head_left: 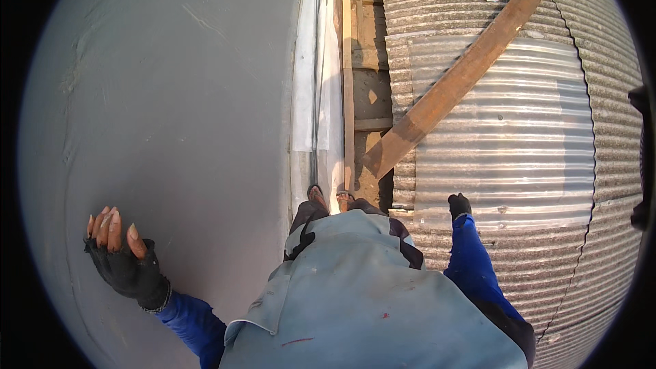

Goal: The person works on a sloped roof, using a long stick to pry and lift a corrugated sheet along the ridge. They walk along the ridge, adjust the sheet, and briefly pick up and set down a red cap before continuing to lift and position the sheet.

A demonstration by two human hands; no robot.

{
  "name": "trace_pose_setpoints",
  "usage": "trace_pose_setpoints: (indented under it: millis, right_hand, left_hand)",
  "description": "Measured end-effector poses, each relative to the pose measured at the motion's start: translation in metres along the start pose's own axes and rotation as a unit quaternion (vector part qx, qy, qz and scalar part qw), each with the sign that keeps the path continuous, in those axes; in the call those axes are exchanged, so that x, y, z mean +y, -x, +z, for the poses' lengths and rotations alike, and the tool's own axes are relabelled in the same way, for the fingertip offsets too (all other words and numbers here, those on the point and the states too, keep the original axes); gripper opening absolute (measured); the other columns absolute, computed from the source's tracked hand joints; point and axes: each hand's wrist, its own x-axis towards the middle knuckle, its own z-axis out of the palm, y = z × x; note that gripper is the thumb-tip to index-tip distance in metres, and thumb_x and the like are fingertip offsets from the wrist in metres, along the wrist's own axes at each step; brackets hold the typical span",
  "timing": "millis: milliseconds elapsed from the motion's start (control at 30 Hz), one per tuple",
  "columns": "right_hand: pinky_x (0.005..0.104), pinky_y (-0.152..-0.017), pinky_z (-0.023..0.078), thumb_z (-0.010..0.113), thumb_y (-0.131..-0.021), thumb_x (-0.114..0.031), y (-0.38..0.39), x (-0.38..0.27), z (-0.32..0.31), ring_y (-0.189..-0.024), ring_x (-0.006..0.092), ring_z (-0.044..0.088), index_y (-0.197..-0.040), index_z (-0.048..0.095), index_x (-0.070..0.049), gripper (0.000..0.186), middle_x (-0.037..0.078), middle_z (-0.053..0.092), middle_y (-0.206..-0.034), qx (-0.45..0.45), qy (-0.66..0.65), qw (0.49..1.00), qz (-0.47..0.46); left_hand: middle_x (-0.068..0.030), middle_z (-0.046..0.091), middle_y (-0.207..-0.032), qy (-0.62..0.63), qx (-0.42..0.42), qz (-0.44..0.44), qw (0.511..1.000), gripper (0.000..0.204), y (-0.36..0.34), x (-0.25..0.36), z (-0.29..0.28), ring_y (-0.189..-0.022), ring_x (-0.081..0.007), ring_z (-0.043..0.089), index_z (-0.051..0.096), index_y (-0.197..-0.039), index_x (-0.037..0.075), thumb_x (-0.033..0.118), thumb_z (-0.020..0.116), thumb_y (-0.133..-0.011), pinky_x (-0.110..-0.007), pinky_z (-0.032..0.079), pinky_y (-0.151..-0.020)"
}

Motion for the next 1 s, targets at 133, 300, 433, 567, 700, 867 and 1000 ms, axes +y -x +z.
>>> trace_pose_setpoints:
  millis: [133,300,433,567,700,867,1000]
  right_hand:
    - [0.0482,-0.089,0.049,0.051,-0.082,-0.030,0.039,0.030,0.079,-0.109,0.0468,0.059,-0.111,0.065,0.007,0.049,0.034,0.063,-0.113,-0.084,0.023,0.996,-0.022]
    - [0.0469,-0.084,0.052,0.054,-0.088,-0.023,0.053,-0.033,0.134,-0.099,0.0420,0.064,-0.093,0.071,-0.007,0.024,0.027,0.068,-0.097,-0.110,0.055,0.958,-0.261]
    - [0.0467,-0.080,0.053,0.056,-0.089,-0.024,0.019,-0.082,0.129,-0.088,0.0404,0.066,-0.090,0.071,-0.007,0.023,0.024,0.069,-0.091,-0.030,-0.124,0.948,-0.292]
    - [0.0409,-0.066,0.052,0.058,-0.083,-0.025,-0.064,-0.143,0.087,-0.075,0.0295,0.067,-0.098,0.069,-0.004,0.028,0.016,0.068,-0.083,-0.011,-0.109,0.977,-0.185]
    - [0.0376,-0.057,0.050,0.058,-0.083,-0.025,-0.106,-0.245,0.035,-0.074,0.0237,0.066,-0.105,0.065,-0.003,0.032,0.011,0.066,-0.086,0.005,-0.329,0.943,0.043]
    - [0.0374,-0.076,0.052,0.061,-0.089,-0.030,-0.133,-0.402,-0.007,-0.083,0.0290,0.069,-0.113,0.066,0.000,0.039,0.017,0.071,-0.092,-0.021,-0.239,0.960,-0.146]
    - [0.0327,-0.075,0.050,0.061,-0.093,-0.025,-0.119,-0.459,-0.023,-0.079,0.0165,0.064,-0.114,0.065,0.002,0.035,0.009,0.069,-0.089,-0.059,-0.291,0.941,-0.162]
  left_hand:
    - [-0.0133,0.068,-0.108,-0.031,0.014,-0.013,0.999,0.020,0.012,-0.004,0.004,-0.107,-0.0304,0.065,0.062,-0.114,0.000,0.001,0.054,-0.095,-0.054,0.048,-0.102]
    - [-0.0170,0.068,-0.105,0.022,0.147,-0.028,0.988,0.022,0.006,0.006,0.016,-0.104,-0.0344,0.065,0.062,-0.111,-0.003,0.008,0.046,-0.101,-0.053,0.050,-0.097]
    - [-0.0170,0.067,-0.102,0.271,0.233,-0.057,0.932,0.035,-0.030,0.037,0.088,-0.095,-0.0334,0.064,0.062,-0.112,-0.002,0.026,0.043,-0.104,-0.051,0.051,-0.093]
    - [-0.0164,0.068,-0.102,0.358,-0.116,-0.134,0.917,0.034,-0.074,0.066,0.220,-0.091,-0.0297,0.065,0.063,-0.117,0.000,0.026,0.060,-0.096,-0.043,0.052,-0.088]
    - [-0.0141,0.069,-0.108,0.430,-0.326,-0.153,0.828,0.038,-0.119,0.083,0.373,-0.098,-0.0293,0.068,0.066,-0.116,0.006,0.030,0.070,-0.088,-0.037,0.053,-0.086]
    - [-0.0148,0.070,-0.104,0.474,-0.434,-0.171,0.747,0.041,-0.156,0.106,0.509,-0.099,-0.0271,0.069,0.064,-0.118,0.002,0.029,0.071,-0.088,-0.037,0.053,-0.085]
    - [-0.0162,0.070,-0.104,0.462,-0.481,-0.142,0.731,0.042,-0.182,0.122,0.576,-0.098,-0.0272,0.069,0.063,-0.118,0.000,0.027,0.071,-0.086,-0.036,0.053,-0.085]
